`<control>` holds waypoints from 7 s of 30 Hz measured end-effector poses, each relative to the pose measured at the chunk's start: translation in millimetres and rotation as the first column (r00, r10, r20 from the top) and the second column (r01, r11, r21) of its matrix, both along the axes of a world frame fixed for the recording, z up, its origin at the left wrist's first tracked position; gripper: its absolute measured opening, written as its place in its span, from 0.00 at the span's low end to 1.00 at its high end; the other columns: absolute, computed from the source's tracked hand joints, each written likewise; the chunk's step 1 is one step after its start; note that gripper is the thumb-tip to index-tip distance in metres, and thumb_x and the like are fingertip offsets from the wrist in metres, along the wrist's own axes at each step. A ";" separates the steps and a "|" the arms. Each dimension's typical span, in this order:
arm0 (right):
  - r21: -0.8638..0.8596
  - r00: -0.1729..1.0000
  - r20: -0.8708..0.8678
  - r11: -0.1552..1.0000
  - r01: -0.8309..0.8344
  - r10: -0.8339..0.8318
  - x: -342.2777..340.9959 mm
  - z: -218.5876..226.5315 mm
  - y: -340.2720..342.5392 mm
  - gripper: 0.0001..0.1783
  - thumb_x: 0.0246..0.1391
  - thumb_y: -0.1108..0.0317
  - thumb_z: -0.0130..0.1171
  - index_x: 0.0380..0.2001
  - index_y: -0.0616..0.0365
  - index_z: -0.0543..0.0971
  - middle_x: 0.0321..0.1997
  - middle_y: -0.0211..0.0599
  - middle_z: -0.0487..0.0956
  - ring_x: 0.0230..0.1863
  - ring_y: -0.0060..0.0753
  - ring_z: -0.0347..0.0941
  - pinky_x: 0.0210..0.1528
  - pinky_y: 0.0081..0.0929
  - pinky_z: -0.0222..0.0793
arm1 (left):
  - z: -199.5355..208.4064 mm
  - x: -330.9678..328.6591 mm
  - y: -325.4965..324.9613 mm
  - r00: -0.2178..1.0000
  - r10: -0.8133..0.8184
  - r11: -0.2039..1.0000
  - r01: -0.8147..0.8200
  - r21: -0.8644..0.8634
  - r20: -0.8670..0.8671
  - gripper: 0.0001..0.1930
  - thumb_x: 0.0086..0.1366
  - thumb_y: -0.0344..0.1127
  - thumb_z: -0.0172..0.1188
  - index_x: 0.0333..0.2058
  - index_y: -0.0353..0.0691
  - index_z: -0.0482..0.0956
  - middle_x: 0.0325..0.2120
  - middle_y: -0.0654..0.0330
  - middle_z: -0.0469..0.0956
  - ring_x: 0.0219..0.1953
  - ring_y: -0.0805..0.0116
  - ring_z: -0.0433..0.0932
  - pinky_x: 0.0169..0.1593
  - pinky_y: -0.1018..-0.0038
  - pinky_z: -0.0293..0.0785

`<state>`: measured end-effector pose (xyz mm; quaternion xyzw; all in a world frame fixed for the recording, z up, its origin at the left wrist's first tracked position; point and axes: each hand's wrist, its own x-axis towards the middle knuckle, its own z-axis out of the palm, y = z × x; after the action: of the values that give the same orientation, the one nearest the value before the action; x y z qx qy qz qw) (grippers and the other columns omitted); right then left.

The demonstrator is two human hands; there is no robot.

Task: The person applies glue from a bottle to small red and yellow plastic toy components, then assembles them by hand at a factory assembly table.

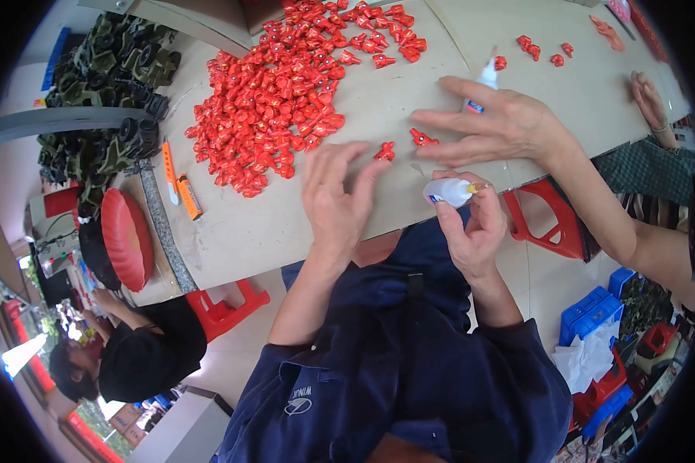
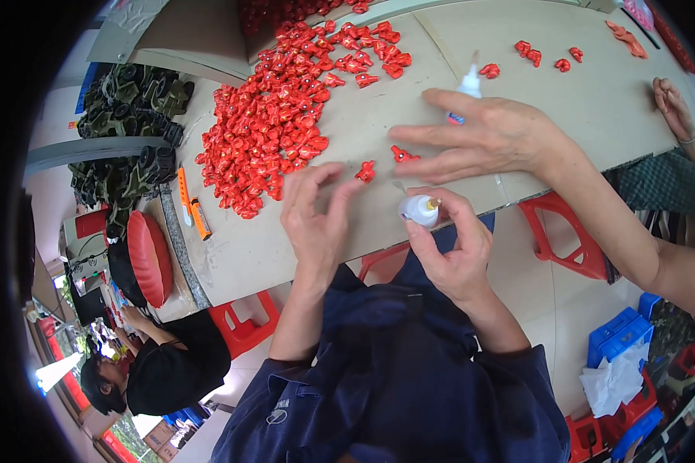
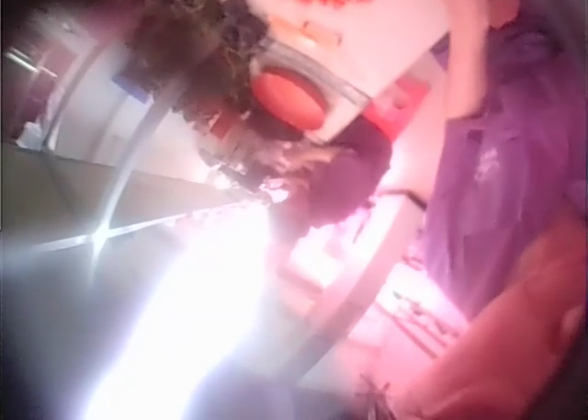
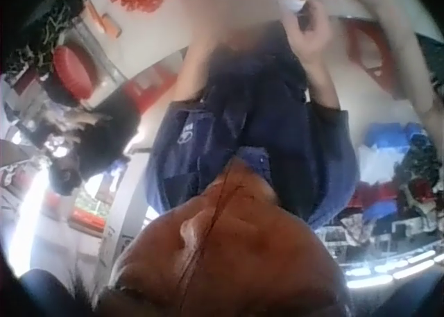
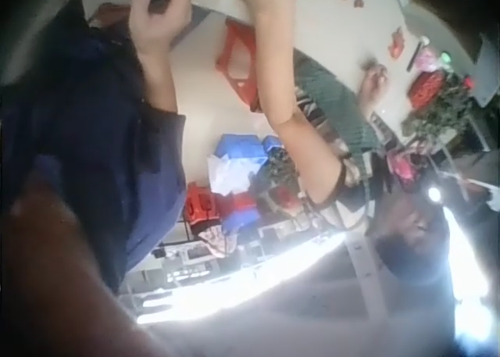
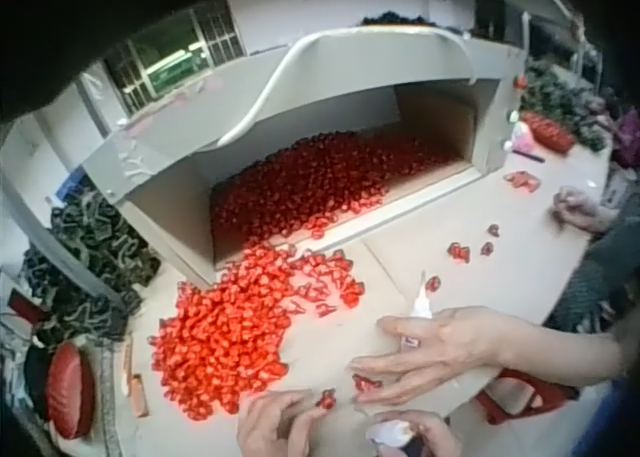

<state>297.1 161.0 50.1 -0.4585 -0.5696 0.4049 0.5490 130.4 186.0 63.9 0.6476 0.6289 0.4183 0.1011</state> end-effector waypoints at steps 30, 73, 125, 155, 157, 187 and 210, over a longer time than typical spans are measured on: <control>-0.207 0.932 0.005 0.912 -0.354 0.363 -68.7 22.7 -9.7 0.19 0.49 0.75 0.53 0.45 0.62 0.62 0.38 0.40 0.76 0.36 0.24 0.72 0.38 0.20 0.66 | 0.8 -73.2 -86.0 -0.238 0.198 0.904 0.419 -0.084 0.951 0.11 0.62 0.31 0.49 0.42 0.34 0.69 0.36 0.53 0.73 0.32 0.73 0.74 0.36 0.82 0.72; 0.082 0.894 0.323 0.932 -0.354 0.311 -62.9 51.5 -26.1 0.19 0.30 0.72 0.69 0.32 0.65 0.76 0.18 0.39 0.74 0.18 0.28 0.70 0.18 0.19 0.61 | -13.7 -71.6 -95.7 -0.458 0.176 0.869 0.488 0.080 0.872 0.16 0.63 0.39 0.47 0.46 0.36 0.66 0.34 0.60 0.72 0.31 0.76 0.69 0.33 0.81 0.65; 0.127 0.901 0.342 0.937 -0.327 0.268 -64.7 52.8 -24.0 0.20 0.31 0.72 0.69 0.32 0.65 0.76 0.19 0.40 0.75 0.17 0.28 0.69 0.18 0.19 0.61 | -14.2 -67.4 -91.5 -0.441 0.105 0.881 0.458 0.123 0.891 0.11 0.65 0.39 0.43 0.42 0.40 0.67 0.32 0.61 0.67 0.30 0.72 0.66 0.34 0.78 0.62; 0.097 0.897 0.332 0.936 -0.340 0.291 -61.3 53.2 -25.4 0.18 0.30 0.72 0.69 0.30 0.64 0.76 0.18 0.40 0.74 0.17 0.29 0.70 0.18 0.19 0.61 | -12.9 -69.3 -89.9 -0.311 -0.036 0.894 0.415 0.170 0.950 0.11 0.65 0.36 0.44 0.42 0.39 0.66 0.32 0.59 0.67 0.29 0.72 0.62 0.35 0.78 0.60; 0.099 0.897 0.335 0.936 -0.337 0.287 -60.4 53.8 -25.0 0.18 0.30 0.71 0.69 0.30 0.64 0.76 0.18 0.40 0.74 0.17 0.29 0.70 0.18 0.19 0.61 | -12.9 -69.4 -89.3 -0.292 -0.051 0.895 0.411 0.173 0.955 0.10 0.65 0.35 0.44 0.42 0.39 0.66 0.32 0.58 0.68 0.30 0.72 0.62 0.35 0.78 0.60; 0.119 0.874 0.485 0.987 -0.107 0.036 -47.8 27.6 135.7 0.15 0.46 0.67 0.56 0.38 0.62 0.75 0.31 0.36 0.77 0.34 0.23 0.71 0.34 0.22 0.65 | -11.1 -72.0 -94.1 -0.256 0.149 0.904 0.427 -0.026 0.955 0.11 0.62 0.34 0.50 0.42 0.38 0.71 0.32 0.58 0.73 0.32 0.71 0.68 0.34 0.78 0.62; -0.385 0.917 0.047 0.854 -0.350 0.397 -26.3 36.3 97.6 0.11 0.47 0.70 0.57 0.36 0.60 0.77 0.28 0.30 0.75 0.26 0.21 0.66 0.28 0.19 0.62 | -5.4 -59.5 -91.1 -0.249 0.180 0.876 0.481 -0.039 0.952 0.11 0.63 0.33 0.49 0.42 0.36 0.71 0.31 0.59 0.72 0.31 0.73 0.68 0.34 0.80 0.64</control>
<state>270.8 258.5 86.4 -0.4582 -0.5945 0.5740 0.3273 70.9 94.9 58.5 0.1073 0.2865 0.5986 0.7404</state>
